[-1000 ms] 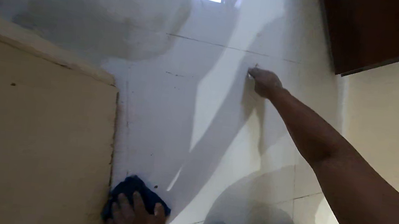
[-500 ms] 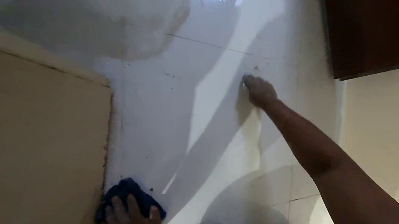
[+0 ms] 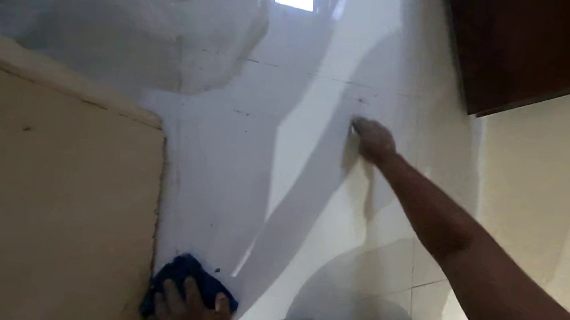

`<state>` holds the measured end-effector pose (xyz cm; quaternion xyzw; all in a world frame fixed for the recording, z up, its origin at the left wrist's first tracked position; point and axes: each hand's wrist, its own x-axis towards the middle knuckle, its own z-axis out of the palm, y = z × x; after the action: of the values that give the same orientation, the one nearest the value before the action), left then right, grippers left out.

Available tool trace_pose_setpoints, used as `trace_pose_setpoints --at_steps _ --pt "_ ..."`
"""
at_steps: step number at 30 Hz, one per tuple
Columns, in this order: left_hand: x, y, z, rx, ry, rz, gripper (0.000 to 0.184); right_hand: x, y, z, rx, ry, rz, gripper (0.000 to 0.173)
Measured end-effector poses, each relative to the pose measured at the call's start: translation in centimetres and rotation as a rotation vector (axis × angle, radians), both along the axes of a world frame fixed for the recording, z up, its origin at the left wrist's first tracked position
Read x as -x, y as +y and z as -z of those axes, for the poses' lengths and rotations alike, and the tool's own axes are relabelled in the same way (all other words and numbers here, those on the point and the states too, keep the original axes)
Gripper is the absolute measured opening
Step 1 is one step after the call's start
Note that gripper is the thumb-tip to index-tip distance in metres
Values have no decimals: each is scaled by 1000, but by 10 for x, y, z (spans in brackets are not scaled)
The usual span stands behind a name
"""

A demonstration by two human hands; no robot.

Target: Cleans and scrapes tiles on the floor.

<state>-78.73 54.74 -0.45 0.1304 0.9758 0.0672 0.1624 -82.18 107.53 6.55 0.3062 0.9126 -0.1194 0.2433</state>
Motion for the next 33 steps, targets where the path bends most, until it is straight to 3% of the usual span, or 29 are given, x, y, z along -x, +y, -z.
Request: trace_pose_setpoints --at_steps 2,4,8,12,14,16,18,21,24,27,29,30,32,33 --pt "-1 -1 0 0 0 0 91 -34 -43 -1 57 24 -11 59" --pt "-1 0 0 -2 25 7 91 -63 -81 -11 99 134 109 59" --pt "-2 2 1 -40 90 2 90 -116 -139 -45 259 320 656 49" --pt "-3 2 5 -40 110 8 89 -179 -185 -50 774 621 1394 49" --pt "-2 0 5 -23 103 11 89 -215 -194 -53 996 700 1597 41" --pt "-2 3 4 14 99 -11 91 -257 -194 -62 1148 769 1635 44" --pt "-3 21 4 44 111 -87 90 -306 -194 -70 1275 905 1627 37" --pt "-21 89 -9 61 92 -104 85 -383 -205 -84 1400 1055 1565 27" --pt "-42 191 -26 -76 -15 171 80 -429 -224 -98 1353 1165 1610 22" --pt "-92 259 -26 -176 -121 570 77 -466 -241 -92 1485 1403 1401 24" --pt "-155 256 -18 -282 -198 1029 69 -475 -242 -88 1566 1544 1239 28" --pt "-185 242 -15 -287 -358 1267 64 -475 -242 -89 1600 1603 1201 29" --pt "-216 225 -22 -198 -671 1663 60 -473 -238 -101 1571 1647 1246 29" --pt "-214 231 -26 -151 -729 1747 60 -472 -232 -111 1496 1617 1321 30"
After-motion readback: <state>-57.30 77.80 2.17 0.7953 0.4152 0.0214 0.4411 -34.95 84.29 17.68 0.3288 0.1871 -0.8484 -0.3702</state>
